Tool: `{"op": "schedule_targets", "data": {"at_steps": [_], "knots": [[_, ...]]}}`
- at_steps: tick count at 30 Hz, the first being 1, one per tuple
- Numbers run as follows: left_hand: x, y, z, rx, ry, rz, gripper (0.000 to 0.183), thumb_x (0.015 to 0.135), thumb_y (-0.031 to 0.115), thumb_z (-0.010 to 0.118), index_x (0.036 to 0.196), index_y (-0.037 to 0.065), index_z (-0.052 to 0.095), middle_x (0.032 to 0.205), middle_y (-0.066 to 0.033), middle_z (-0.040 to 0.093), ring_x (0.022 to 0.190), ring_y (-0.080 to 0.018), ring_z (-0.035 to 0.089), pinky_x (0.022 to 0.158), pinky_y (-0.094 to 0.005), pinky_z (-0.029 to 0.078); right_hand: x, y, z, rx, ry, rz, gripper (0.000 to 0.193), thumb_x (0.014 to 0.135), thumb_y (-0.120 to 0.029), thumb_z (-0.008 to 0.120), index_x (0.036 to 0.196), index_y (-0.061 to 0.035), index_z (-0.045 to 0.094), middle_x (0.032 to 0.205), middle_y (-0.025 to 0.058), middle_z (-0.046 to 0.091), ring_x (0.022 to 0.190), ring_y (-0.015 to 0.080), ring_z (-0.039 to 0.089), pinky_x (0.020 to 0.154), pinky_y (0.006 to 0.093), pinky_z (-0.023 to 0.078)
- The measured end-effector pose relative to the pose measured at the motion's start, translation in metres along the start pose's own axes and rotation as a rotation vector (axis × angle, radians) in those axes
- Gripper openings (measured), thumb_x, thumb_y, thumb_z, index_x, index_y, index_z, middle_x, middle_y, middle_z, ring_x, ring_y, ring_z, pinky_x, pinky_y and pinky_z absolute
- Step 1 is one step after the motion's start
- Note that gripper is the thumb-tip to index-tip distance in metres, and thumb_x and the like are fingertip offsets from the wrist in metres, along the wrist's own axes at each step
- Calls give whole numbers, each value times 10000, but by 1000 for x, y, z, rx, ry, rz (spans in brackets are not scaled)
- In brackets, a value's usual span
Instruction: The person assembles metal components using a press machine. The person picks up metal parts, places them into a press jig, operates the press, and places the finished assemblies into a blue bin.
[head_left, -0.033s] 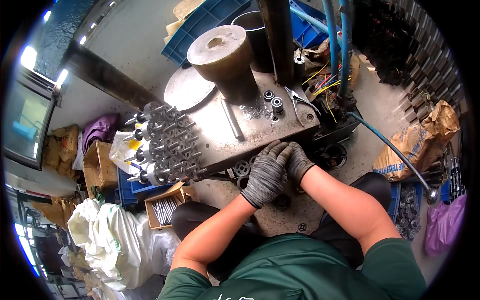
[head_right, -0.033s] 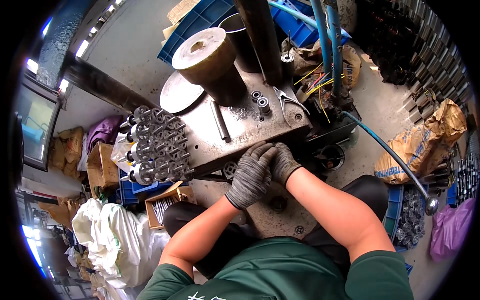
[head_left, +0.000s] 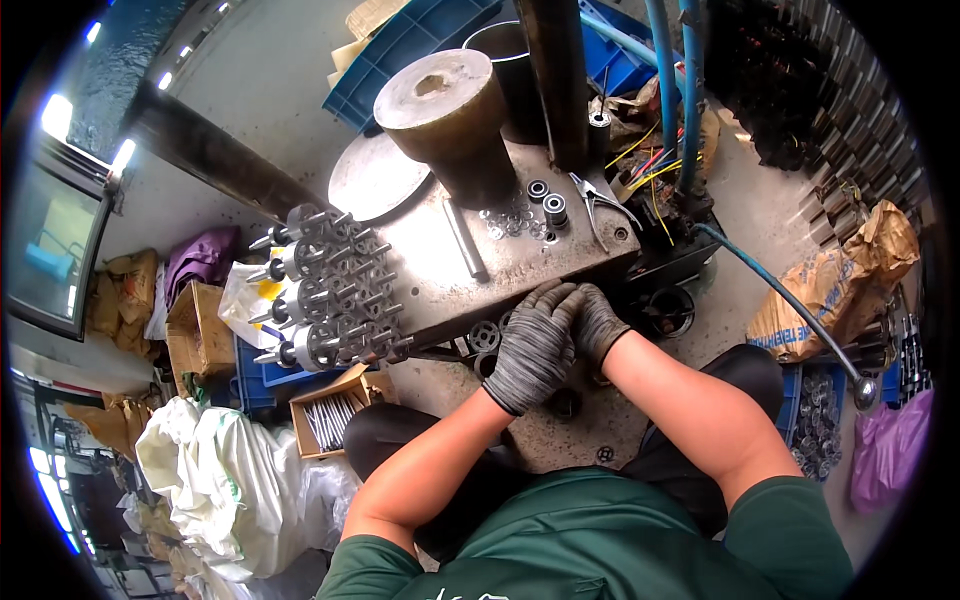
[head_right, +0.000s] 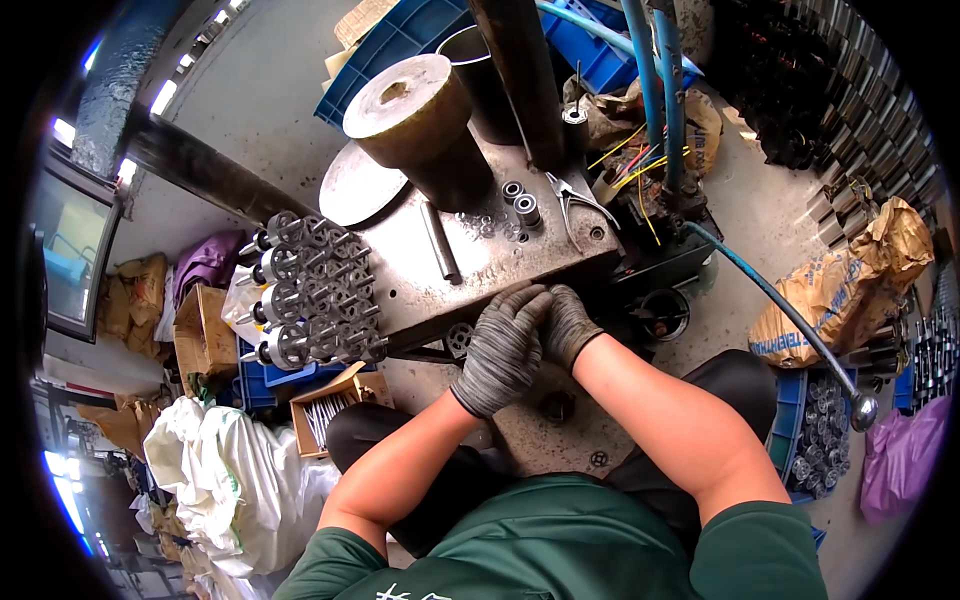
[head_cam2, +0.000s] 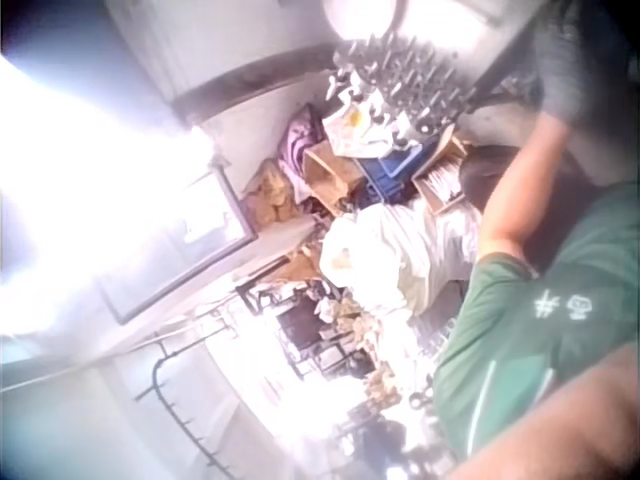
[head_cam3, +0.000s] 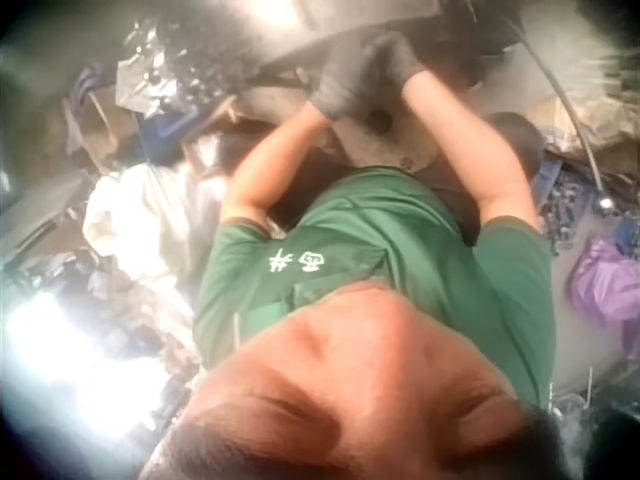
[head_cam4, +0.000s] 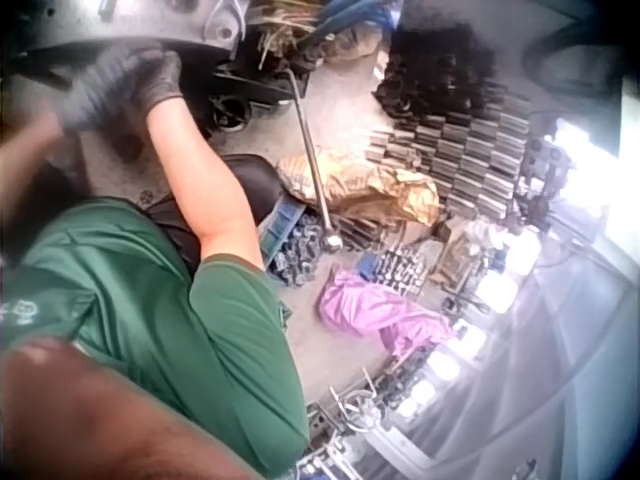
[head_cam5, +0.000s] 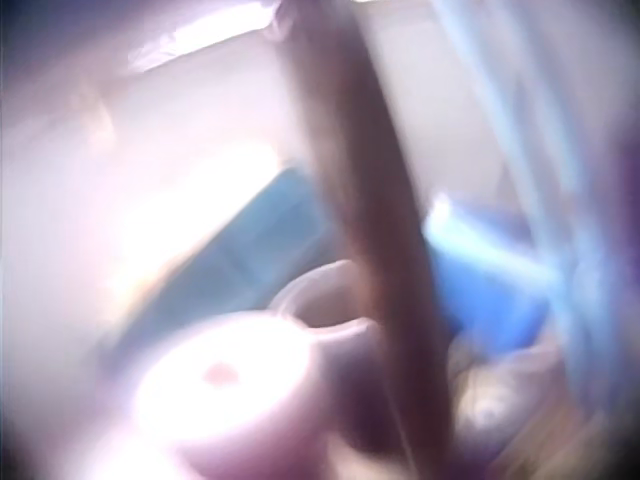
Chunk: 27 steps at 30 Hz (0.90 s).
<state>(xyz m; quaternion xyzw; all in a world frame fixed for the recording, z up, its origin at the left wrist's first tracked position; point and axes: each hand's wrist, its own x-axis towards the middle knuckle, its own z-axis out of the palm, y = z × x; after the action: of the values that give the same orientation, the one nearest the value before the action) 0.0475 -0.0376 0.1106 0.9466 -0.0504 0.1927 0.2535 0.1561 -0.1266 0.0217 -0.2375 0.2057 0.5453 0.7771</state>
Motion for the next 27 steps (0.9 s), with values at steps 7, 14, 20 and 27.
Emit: {"op": "schedule_targets", "data": {"at_steps": [7, 14, 20, 27], "knots": [[46, -35, -8, 376, 81, -96, 498, 916, 167, 669, 1386, 20, 599, 1460, -236, 573, 1385, -442, 495, 1170, -549, 397, -9, 1, 16, -213, -102, -23, 369, 1022, -206, 475, 1287, 22, 594, 1211, 197, 672, 1212, 335, 619, 1072, 505, 524], [47, -38, -7, 371, -1, -45, 510, 932, 235, 659, 1383, 3, 606, 1457, -226, 580, 1399, -424, 491, 1208, -543, 348, -30, -7, 37, -610, -12, 23, 410, 1059, -223, 390, 1362, 3, 548, 1372, 234, 603, 1280, 369, 580, 1141, 521, 467], [7, -14, -11, 173, -60, 47, 478, 861, 150, 684, 1320, 22, 650, 1412, -209, 607, 1320, -412, 558, 1139, -531, 434, -36, -15, 44, -3298, -246, -182, 368, 1054, -238, 399, 1360, -148, 581, 1374, 106, 627, 1316, 265, 544, 1162, 399, 417], [-14, -2, -10, -277, 254, -43, 279, 975, 47, 628, 1251, 23, 662, 1284, -159, 664, 1159, -308, 643, 987, -395, 535, -14, -12, 3, -1873, -104, -494, 281, 1026, -220, 472, 1203, -37, 591, 1193, 164, 663, 1056, 295, 658, 921, 418, 574]]}}
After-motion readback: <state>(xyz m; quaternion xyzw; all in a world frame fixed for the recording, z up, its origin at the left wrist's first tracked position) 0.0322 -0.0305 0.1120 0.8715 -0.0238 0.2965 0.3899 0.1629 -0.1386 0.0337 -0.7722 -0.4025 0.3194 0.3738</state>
